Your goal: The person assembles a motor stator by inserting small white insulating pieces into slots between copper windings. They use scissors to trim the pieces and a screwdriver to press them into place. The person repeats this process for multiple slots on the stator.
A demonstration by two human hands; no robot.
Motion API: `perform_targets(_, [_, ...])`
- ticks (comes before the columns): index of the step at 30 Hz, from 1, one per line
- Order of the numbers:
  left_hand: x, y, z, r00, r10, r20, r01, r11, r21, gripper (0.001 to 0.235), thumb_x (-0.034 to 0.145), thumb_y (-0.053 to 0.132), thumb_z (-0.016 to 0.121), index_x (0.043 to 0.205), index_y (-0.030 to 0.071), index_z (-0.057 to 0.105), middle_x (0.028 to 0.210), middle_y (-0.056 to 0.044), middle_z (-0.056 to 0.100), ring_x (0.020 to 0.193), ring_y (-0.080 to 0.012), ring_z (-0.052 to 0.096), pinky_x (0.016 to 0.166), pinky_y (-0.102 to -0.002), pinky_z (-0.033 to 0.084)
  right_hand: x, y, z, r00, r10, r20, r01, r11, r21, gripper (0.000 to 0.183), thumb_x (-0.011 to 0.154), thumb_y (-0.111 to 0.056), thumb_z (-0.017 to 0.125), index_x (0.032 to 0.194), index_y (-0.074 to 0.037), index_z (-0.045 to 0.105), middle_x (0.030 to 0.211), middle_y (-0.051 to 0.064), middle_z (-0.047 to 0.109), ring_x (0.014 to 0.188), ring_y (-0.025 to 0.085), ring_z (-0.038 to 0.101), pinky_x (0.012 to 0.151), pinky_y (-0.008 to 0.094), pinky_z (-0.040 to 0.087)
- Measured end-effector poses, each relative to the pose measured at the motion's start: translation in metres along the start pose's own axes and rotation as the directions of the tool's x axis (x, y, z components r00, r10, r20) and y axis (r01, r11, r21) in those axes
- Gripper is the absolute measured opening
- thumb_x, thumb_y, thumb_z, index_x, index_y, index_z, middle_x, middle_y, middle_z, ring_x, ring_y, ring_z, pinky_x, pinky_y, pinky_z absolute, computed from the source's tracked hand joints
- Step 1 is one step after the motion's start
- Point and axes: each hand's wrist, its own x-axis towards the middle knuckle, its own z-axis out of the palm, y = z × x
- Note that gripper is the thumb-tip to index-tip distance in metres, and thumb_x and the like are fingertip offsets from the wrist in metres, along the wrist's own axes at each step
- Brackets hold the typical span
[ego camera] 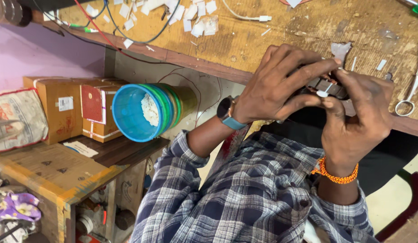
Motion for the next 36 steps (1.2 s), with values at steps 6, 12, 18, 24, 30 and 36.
perform_targets(6, [0.000, 0.013, 0.008, 0.995, -0.088, -0.045, 0.092, 0.993, 0.078, 0.049, 0.105, 0.049, 0.067, 0.144, 0.021, 0.058, 0.136, 0.003, 0.060, 0.119, -0.0182, 0.056, 0.100, -0.038, 0.043, 0.004, -0.004, -0.001, 0.999, -0.031, -0.022, 0.031, 1.000, -0.008, 0.043, 0.113, -0.036, 0.072, 0.133, 0.003, 0.071, 0.129, 0.017, 0.073, 0.123, 0.030, 0.066, 0.107, 0.039, 0.053])
perform_targets(12, [-0.001, 0.033, 0.012, 0.982, -0.167, -0.093, 0.180, 0.969, 0.168, 0.047, 0.102, 0.050, 0.066, 0.138, 0.020, 0.061, 0.142, -0.001, 0.057, 0.130, -0.0263, 0.052, 0.109, -0.041, 0.037, 0.004, -0.006, -0.004, 1.000, 0.002, -0.014, -0.003, 0.999, -0.046, 0.041, 0.113, -0.033, 0.071, 0.133, 0.003, 0.070, 0.130, 0.018, 0.072, 0.125, 0.032, 0.065, 0.108, 0.041, 0.053])
perform_targets(18, [-0.006, 0.046, 0.015, 0.969, -0.246, -0.036, 0.248, 0.946, 0.208, 0.045, 0.106, 0.042, 0.064, 0.144, 0.018, 0.058, 0.142, 0.002, 0.055, 0.138, -0.0211, 0.051, 0.112, -0.042, 0.033, 0.003, -0.004, -0.007, 0.999, 0.032, -0.017, -0.032, 0.999, 0.041, 0.043, 0.112, -0.035, 0.071, 0.133, 0.002, 0.068, 0.129, 0.017, 0.070, 0.129, 0.034, 0.064, 0.108, 0.042, 0.054])
perform_targets(24, [-0.018, 0.043, 0.021, 0.970, -0.240, -0.029, 0.240, 0.945, 0.221, 0.047, 0.108, 0.044, 0.064, 0.147, 0.020, 0.055, 0.145, 0.003, 0.055, 0.134, -0.0185, 0.051, 0.116, -0.044, 0.031, -0.003, -0.001, -0.005, 1.000, 0.007, -0.011, -0.007, 1.000, 0.018, 0.041, 0.109, -0.033, 0.072, 0.131, 0.002, 0.070, 0.132, 0.018, 0.070, 0.130, 0.034, 0.063, 0.108, 0.041, 0.054])
perform_targets(30, [-0.025, 0.039, 0.032, 0.970, -0.218, -0.109, 0.237, 0.951, 0.199, 0.044, 0.108, 0.046, 0.058, 0.144, 0.020, 0.056, 0.143, 0.003, 0.055, 0.133, -0.0181, 0.051, 0.110, -0.043, 0.031, -0.009, 0.000, -0.001, 1.000, 0.007, -0.017, -0.007, 1.000, 0.008, 0.041, 0.110, -0.034, 0.071, 0.131, 0.001, 0.070, 0.134, 0.018, 0.070, 0.127, 0.034, 0.062, 0.108, 0.042, 0.052])
perform_targets(36, [-0.028, 0.034, 0.039, 0.968, -0.209, -0.141, 0.235, 0.949, 0.211, 0.045, 0.109, 0.050, 0.050, 0.141, 0.020, 0.058, 0.142, 0.004, 0.056, 0.132, -0.0175, 0.051, 0.112, -0.045, 0.032, -0.012, -0.002, 0.005, 0.999, -0.030, -0.044, 0.028, 0.999, -0.039, 0.038, 0.112, -0.029, 0.069, 0.132, 0.003, 0.069, 0.135, 0.018, 0.070, 0.125, 0.035, 0.062, 0.109, 0.043, 0.052])
